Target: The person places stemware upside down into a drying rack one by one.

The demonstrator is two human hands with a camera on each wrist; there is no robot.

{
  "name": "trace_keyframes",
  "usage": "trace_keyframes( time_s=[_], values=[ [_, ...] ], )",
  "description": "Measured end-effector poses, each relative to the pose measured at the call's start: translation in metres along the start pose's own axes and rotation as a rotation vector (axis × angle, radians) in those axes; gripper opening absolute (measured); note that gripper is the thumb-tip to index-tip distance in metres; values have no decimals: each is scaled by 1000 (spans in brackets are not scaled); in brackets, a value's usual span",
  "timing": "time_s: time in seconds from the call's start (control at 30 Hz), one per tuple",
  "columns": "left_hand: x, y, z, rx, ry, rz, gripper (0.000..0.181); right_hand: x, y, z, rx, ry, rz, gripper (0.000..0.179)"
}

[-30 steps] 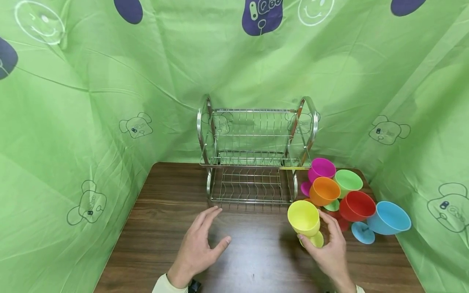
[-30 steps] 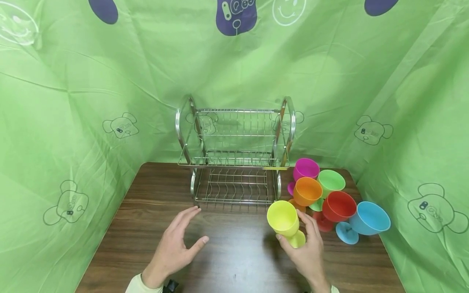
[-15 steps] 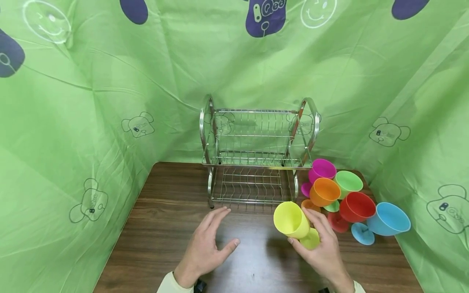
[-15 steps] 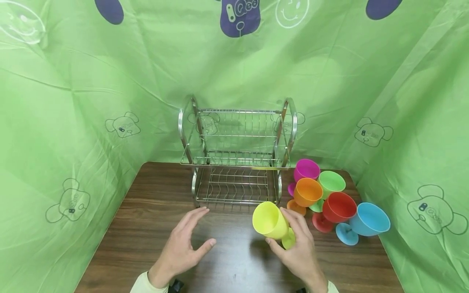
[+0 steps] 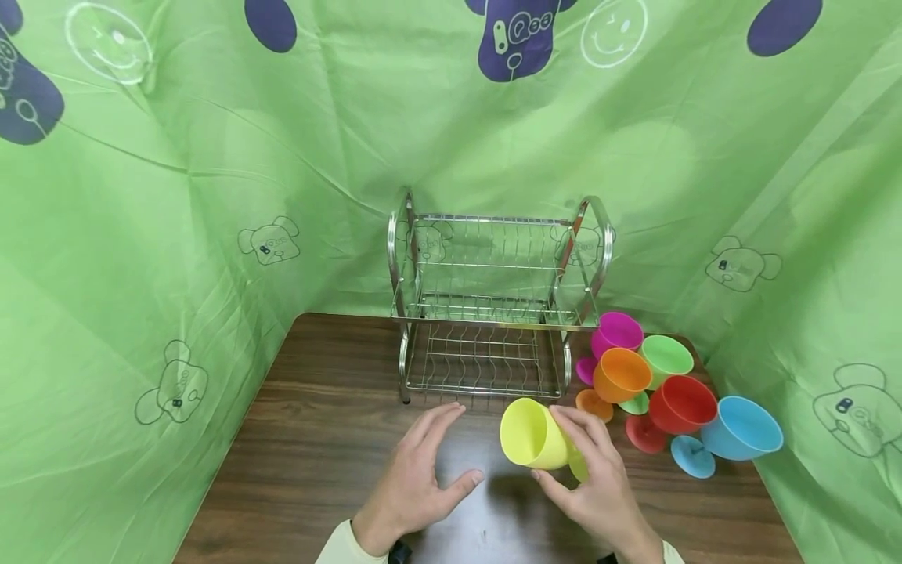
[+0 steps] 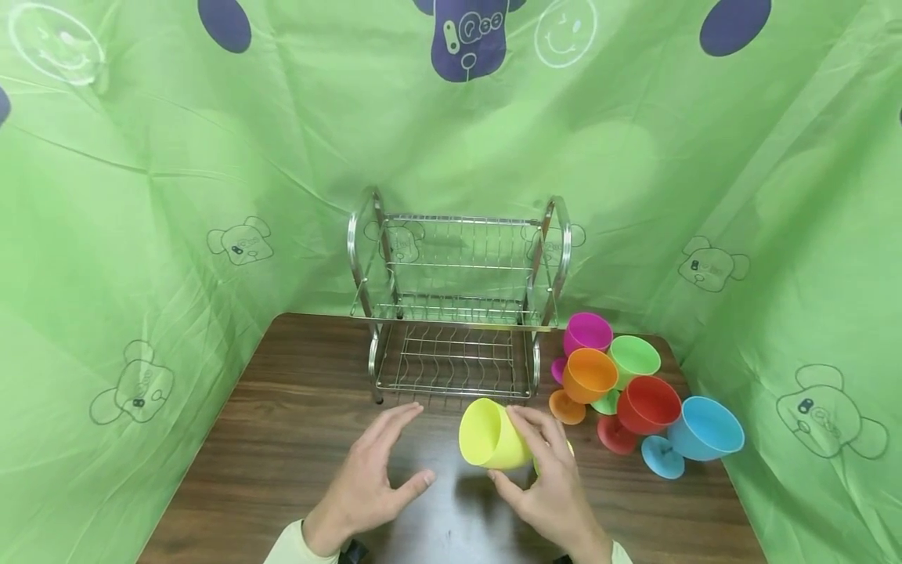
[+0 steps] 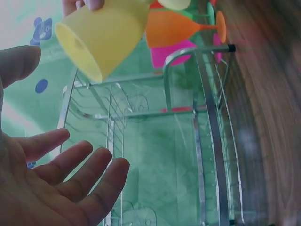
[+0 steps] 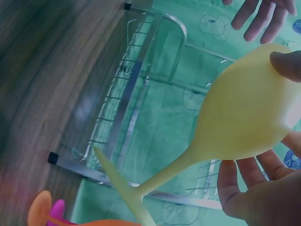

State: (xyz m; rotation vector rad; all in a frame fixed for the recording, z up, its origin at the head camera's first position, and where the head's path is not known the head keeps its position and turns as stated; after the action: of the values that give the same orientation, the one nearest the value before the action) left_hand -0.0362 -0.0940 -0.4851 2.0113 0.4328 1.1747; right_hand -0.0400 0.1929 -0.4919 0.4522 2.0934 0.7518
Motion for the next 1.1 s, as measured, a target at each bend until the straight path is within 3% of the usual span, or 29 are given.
trace_keyframes(
  time_s=[0.1, 0.23, 0.43, 0.63, 0.93, 1.1],
  values=[
    [6, -4, -5, 3, -35, 19, 84, -4, -3, -5, 8, 104, 17, 93],
    [14, -8, -13, 6, -80, 27, 84, -8, -6, -8, 4, 166, 29, 86],
    [24, -12, -21, 19, -125, 6, 85, -13, -10, -12, -26, 206, 55, 75],
    [27, -14, -22, 13, -123, -9, 84, -18, -11, -16, -63, 228, 77, 74],
    [25, -14, -21, -3, -117, 8, 90, -24, -15, -19, -85, 282, 106, 65],
    [22, -16, -19, 11, -129, 22, 84, -26, -17, -19, -98, 303, 138, 64]
  ],
)
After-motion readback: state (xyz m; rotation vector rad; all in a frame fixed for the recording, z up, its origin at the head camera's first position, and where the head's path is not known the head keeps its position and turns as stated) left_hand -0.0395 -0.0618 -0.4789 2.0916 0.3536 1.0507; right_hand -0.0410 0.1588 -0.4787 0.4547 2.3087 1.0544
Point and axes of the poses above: each hand's wrist, its own z-axis away from the middle knuckle, its own y-axis out of the back of the hand, x = y × z, the point moved 1 cm from there along -z, towards the middle knuckle, and after that the axes turned 11 degrees about -x, right-handed, at the moved point
